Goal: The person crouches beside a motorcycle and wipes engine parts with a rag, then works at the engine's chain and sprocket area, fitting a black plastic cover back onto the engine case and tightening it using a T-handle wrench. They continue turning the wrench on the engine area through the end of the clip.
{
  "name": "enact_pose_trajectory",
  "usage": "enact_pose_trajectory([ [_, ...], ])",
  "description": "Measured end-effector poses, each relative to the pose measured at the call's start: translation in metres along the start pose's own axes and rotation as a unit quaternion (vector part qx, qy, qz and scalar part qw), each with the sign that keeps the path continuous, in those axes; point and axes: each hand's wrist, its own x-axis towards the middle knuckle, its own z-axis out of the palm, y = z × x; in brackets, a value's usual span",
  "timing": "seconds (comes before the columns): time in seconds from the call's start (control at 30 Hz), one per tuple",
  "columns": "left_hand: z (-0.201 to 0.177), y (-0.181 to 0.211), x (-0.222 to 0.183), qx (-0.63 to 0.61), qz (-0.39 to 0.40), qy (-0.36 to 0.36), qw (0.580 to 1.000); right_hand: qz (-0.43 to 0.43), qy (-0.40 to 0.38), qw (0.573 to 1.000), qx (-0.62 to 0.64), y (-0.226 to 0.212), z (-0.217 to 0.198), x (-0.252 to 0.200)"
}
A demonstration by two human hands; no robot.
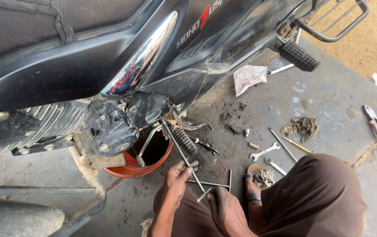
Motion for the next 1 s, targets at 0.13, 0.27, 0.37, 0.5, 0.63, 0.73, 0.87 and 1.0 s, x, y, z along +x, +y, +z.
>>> enact_pose_trajectory([
  [0.13, -0.012, -0.034, 0.024, 0.016, 0.031, -0.014, 0.999, -0.250, 0.064, 0.940, -0.223, -0.023, -0.002, -0.001],
  [0.27, -0.010, -0.046, 0.036, -0.047, 0.093, -0.062, 0.993, -0.076, -0.048, 0.996, 0.020, 0.141, 0.050, 0.054],
  [0.37, 0.005, -0.006, 0.007, 0.032, -0.029, 0.021, 0.999, 0.120, -0.152, 0.946, 0.258, 0.240, 0.082, 0.063],
  [0.5, -0.008, -0.037, 0.033, -0.052, 0.022, -0.009, 0.998, 0.030, -0.084, 0.989, 0.116, 0.159, 0.039, 0.071],
  [0.63, -0.006, -0.027, 0.024, -0.040, 0.043, -0.021, 0.998, 0.047, 0.067, 0.992, 0.098, 0.132, 0.037, 0.055],
  [0.73, -0.014, -0.081, 0.059, -0.060, 0.085, -0.042, 0.994, 0.239, -0.013, 0.888, 0.393, 0.164, 0.059, 0.082],
  [0.87, -0.006, -0.046, 0.034, -0.036, 0.045, -0.037, 0.998, 0.378, -0.136, 0.700, 0.591, 0.247, 0.091, 0.112],
  [1.0, -0.018, -0.075, 0.055, -0.056, 0.075, -0.001, 0.996, 0.093, -0.050, 0.972, 0.208, 0.166, 0.054, 0.066],
])
